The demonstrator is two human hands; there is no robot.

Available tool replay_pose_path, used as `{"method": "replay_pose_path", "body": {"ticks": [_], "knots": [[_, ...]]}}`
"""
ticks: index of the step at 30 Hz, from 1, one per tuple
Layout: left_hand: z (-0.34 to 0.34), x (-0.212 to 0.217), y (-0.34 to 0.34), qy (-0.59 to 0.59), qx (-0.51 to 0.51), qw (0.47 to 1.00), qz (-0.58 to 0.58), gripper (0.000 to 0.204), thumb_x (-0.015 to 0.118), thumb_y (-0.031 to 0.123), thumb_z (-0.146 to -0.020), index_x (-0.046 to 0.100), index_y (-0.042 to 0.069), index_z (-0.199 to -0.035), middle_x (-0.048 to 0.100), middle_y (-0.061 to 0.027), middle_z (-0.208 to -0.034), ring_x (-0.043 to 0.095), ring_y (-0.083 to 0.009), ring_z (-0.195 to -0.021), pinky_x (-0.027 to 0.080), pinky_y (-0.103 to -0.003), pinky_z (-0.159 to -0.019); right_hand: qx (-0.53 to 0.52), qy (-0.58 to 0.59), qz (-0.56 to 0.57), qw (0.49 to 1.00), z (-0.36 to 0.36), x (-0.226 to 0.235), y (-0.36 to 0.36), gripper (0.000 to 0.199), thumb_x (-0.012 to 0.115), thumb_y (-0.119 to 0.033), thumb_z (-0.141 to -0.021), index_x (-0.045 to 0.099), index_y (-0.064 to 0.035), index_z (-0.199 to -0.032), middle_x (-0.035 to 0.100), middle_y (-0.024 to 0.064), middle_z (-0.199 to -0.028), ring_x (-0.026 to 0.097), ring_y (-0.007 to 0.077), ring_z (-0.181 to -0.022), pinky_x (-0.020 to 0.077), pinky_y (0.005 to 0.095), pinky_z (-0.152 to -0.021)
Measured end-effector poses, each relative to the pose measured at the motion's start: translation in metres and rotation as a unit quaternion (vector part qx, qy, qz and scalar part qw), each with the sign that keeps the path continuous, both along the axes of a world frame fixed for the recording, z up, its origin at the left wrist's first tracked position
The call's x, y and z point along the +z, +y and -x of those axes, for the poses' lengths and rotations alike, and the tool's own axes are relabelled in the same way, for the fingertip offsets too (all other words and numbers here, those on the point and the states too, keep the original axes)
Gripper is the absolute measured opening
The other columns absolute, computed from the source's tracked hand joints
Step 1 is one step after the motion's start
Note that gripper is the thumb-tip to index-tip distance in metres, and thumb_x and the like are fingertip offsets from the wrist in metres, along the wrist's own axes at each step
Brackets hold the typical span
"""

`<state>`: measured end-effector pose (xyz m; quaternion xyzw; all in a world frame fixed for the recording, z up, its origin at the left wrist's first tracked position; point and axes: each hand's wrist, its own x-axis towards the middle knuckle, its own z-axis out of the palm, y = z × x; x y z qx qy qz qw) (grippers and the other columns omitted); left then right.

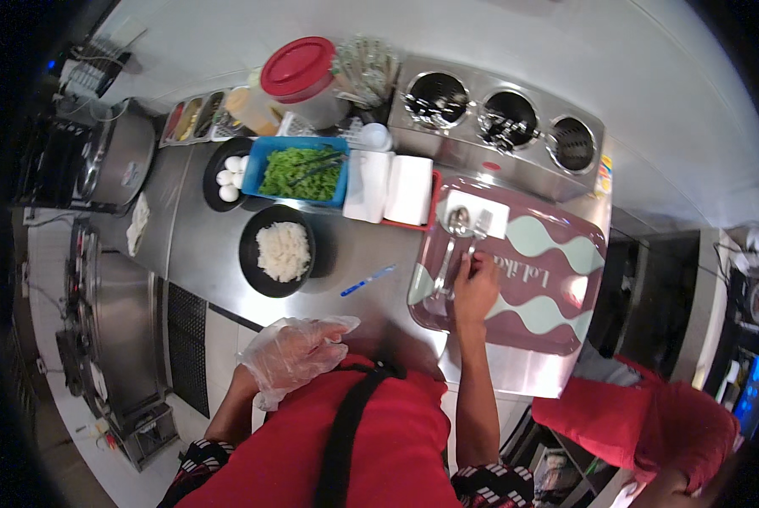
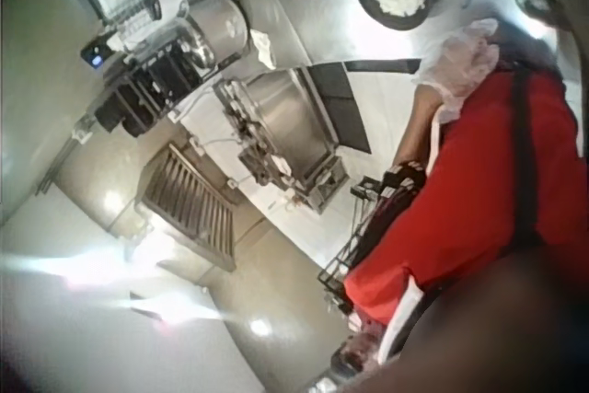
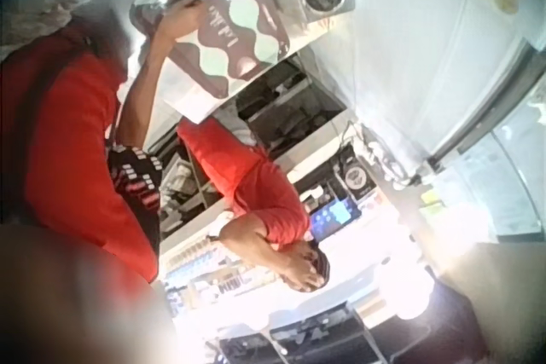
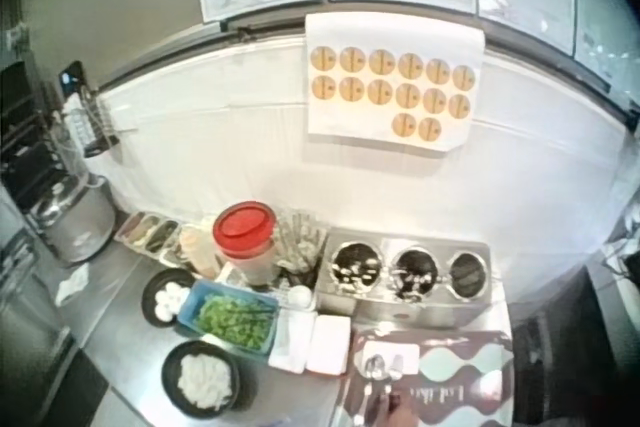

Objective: The person assembles a rice bowl by adding lettuce to a bowl of rice, then retrieves a pan of cooked egg and meat from the stove and pours it over the rice. They season the dish with a shaker and place the bowl on a tray with cutlery before carrying it to the service counter.

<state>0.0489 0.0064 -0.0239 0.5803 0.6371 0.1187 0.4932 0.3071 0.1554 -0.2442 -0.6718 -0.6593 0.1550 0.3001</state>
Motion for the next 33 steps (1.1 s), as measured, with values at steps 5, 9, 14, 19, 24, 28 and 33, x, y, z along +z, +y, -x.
{"method": "replay_pose_path", "body": {"ticks": [5, 9, 14, 19, 24, 28, 33], "knots": [[0.005, -0.004, -0.001, 0.000, 0.036, 0.999, 0.006, 0.042, 0.063, 0.025, -0.097, 0.058, 0.009, -0.135, 0.069, -0.0145, -0.106, 0.070, -0.0263, -0.090, 0.055, -0.037, -0.083, -0.012, -0.058, 0.037, 0.998, 0.002, 0.001, 0.004, 0.023, 0.069, -0.023, -0.089, 0.061, -0.0059, -0.101, 0.063, 0.0092, -0.086, 0.064, 0.0280, -0.080, 0.0511, 0.0429, -0.071], [0.011, -0.007, -0.004, -0.016, 0.047, 0.997, 0.057, 0.045, 0.057, 0.033, -0.099, 0.056, 0.010, -0.137, 0.068, -0.0141, -0.119, 0.068, -0.0306, -0.103, 0.053, -0.038, -0.090, -0.016, -0.052, 0.046, 0.997, -0.007, -0.004, 0.009, 0.021, 0.067, -0.021, -0.089, 0.060, -0.0061, -0.102, 0.063, 0.0100, -0.087, 0.064, 0.0297, -0.080, 0.0510, 0.0439, -0.070], [0.038, -0.023, -0.021, -0.025, 0.064, 0.994, 0.082, 0.042, 0.059, 0.032, -0.098, 0.058, 0.009, -0.134, 0.068, -0.0124, -0.104, 0.068, -0.0234, -0.093, 0.053, -0.034, -0.083, -0.011, -0.043, 0.060, 0.997, -0.005, -0.002, 0.009, 0.021, 0.065, -0.021, -0.090, 0.058, -0.0052, -0.102, 0.061, 0.0106, -0.087, 0.064, 0.0310, -0.080, 0.0508, 0.0455, -0.070], [0.107, -0.084, -0.047, -0.123, 0.329, 0.930, -0.106, 0.043, 0.064, 0.032, -0.096, 0.059, 0.010, -0.133, 0.066, -0.0072, -0.109, 0.064, -0.0157, -0.092, 0.054, -0.034, -0.075, -0.013, -0.068, 0.026, 0.997, 0.006, 0.015, -0.004, 0.031, 0.064, -0.025, -0.094, 0.057, -0.0021, -0.114, 0.060, 0.0155, -0.100, 0.062, 0.0315, -0.086, 0.0502, 0.0451, -0.075], [0.180, -0.145, -0.047, -0.085, 0.524, 0.841, -0.100, 0.055, 0.061, 0.035, -0.099, 0.048, 0.005, -0.143, 0.060, -0.0085, -0.122, 0.063, -0.0158, -0.099, 0.054, -0.027, -0.067, 0.007, 0.043, 0.040, 0.998, 0.050, 0.040, -0.034, 0.036, 0.063, -0.024, -0.095, 0.055, -0.0013, -0.122, 0.058, 0.0184, -0.107, 0.060, 0.0312, -0.089, 0.0493, 0.0428, -0.080], [0.188, -0.179, -0.039, -0.129, 0.471, 0.873, -0.004, 0.068, 0.058, 0.046, -0.098, 0.040, 0.002, -0.147, 0.061, -0.0148, -0.124, 0.065, -0.0216, -0.106, 0.061, -0.033, -0.066, 0.077, 0.072, 0.078, 0.991, 0.103, 0.045, -0.069, 0.032, 0.063, -0.019, -0.095, 0.056, -0.0014, -0.121, 0.058, 0.0196, -0.111, 0.060, 0.0340, -0.097, 0.0490, 0.0433, -0.086], [0.175, -0.192, -0.040, -0.331, 0.474, 0.815, 0.035, 0.068, 0.065, 0.032, -0.097, 0.037, -0.005, -0.146, 0.065, -0.0089, -0.111, 0.069, -0.0183, -0.077, 0.059, -0.032, -0.062, 0.184, 0.013, 0.074, 0.980, 0.150, 0.037, -0.103, 0.037, 0.060, -0.016, -0.093, 0.054, 0.0011, -0.125, 0.055, 0.0207, -0.121, 0.055, 0.0385, -0.111, 0.0444, 0.0458, -0.098]]}}
